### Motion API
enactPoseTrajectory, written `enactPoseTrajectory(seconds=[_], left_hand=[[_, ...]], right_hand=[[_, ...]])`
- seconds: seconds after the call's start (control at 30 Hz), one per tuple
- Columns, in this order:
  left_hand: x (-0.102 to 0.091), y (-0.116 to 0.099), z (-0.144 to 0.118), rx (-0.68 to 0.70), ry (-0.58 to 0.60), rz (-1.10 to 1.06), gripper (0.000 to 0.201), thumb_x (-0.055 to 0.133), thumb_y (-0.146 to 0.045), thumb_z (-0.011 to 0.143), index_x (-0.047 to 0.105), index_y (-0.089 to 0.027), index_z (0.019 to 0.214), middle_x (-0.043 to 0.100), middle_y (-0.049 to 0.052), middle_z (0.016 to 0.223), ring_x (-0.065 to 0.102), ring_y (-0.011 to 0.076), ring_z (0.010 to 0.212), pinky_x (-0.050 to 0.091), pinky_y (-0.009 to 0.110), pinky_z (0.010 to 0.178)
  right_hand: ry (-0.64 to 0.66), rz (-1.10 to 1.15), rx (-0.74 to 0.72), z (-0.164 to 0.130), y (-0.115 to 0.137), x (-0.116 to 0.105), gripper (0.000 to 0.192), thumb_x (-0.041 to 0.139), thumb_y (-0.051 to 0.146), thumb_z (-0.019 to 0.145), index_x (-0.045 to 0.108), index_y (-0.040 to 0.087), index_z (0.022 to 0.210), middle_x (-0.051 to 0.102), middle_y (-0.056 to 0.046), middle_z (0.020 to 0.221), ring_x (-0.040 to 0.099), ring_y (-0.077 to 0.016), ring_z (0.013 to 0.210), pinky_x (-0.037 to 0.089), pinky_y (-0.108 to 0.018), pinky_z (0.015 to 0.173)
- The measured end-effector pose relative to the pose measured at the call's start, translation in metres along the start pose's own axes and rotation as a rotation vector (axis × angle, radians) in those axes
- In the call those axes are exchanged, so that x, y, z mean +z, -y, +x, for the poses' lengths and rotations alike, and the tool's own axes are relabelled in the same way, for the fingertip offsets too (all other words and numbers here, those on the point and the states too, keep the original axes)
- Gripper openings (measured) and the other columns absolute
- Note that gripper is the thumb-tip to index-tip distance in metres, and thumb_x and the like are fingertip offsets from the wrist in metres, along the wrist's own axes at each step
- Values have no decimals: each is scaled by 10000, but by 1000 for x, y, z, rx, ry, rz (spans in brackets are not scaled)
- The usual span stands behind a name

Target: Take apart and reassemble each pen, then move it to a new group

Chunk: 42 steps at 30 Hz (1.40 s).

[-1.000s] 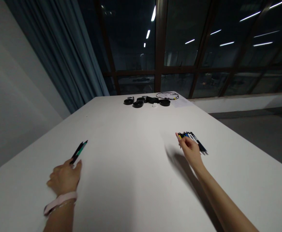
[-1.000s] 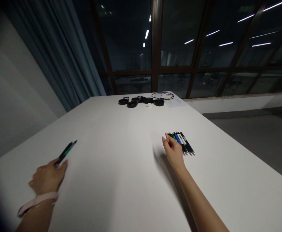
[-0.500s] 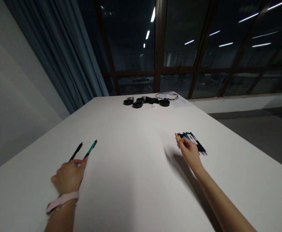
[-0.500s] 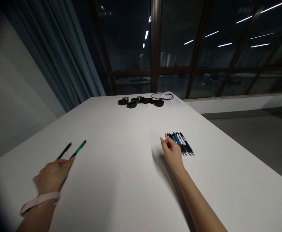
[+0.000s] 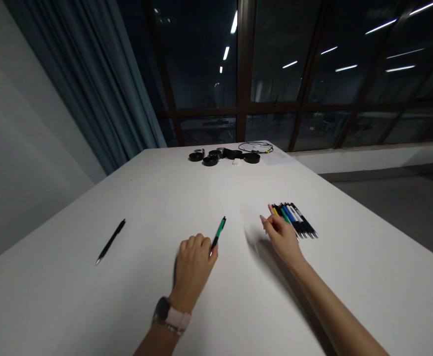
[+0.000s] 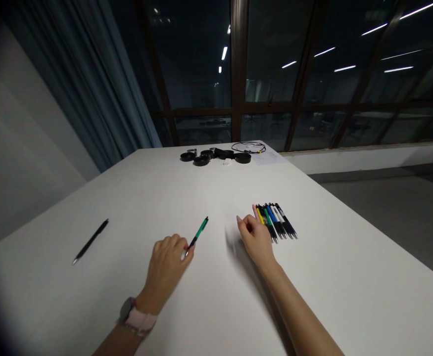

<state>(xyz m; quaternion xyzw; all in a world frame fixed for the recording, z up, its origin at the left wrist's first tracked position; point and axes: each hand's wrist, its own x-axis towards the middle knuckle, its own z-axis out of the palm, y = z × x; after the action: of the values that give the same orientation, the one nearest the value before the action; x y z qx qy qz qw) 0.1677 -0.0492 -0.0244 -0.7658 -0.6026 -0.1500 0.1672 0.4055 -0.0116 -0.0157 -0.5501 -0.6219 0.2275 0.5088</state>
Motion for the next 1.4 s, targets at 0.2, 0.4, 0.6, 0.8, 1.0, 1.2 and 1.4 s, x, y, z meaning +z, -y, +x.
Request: enactPoseTrajectory(seconds=[0.2,0.4,0.6,0.8,1.0,1.2,1.4], left_hand=[[6,-10,-5,40,19,-96,218,562,-328,920,596,-203,744,606,37,769,556,235,782,342,376,753],[4,-3,-1,-1,-2,-203,304,429,-278,982,572,-210,723,592,24,743,547,214,759,335,357,740],[-3,36,-1,-105,-97,-148,332,406,-273,984,547,-213,689,561,21,686,537,217,724,330,353,717],[-3,38,0,-126,-106,-130,342,390,-275,986,533,-215,680,552,13,675,533,214,712,334,355,724],[-6,34,1,-124,-79,-154,350,381,-275,981,531,-220,669,560,15,675,531,205,702,339,348,720],[-6,31,0,-180,-51,-358,363,408,-315,953,569,-221,641,572,20,676,525,204,701,351,350,722],[9,7,2,-385,111,-1174,395,518,-524,855,733,-193,863,673,50,821,587,207,795,438,325,740]], right_hand=[[80,-98,38,-6,4,6,428,471,524,914,438,242,594,429,51,504,512,-158,551,397,-273,641],[195,-284,70,-19,15,21,384,456,440,942,478,220,628,538,35,538,503,-138,521,287,-250,535],[439,-657,-102,-39,40,55,357,501,441,949,651,181,754,727,-60,741,664,-196,670,333,-276,575],[546,-833,-151,-45,49,78,397,494,438,950,712,118,863,752,-147,812,713,-268,738,409,-319,607],[558,-795,-122,-43,49,72,337,412,270,984,704,130,893,757,-142,836,711,-233,731,396,-298,602],[427,-333,125,-36,39,60,443,356,402,1011,618,197,718,679,-59,685,622,-178,641,353,-271,584],[541,551,439,-38,34,65,629,444,793,802,513,209,579,400,68,439,319,-87,388,227,-245,429]])
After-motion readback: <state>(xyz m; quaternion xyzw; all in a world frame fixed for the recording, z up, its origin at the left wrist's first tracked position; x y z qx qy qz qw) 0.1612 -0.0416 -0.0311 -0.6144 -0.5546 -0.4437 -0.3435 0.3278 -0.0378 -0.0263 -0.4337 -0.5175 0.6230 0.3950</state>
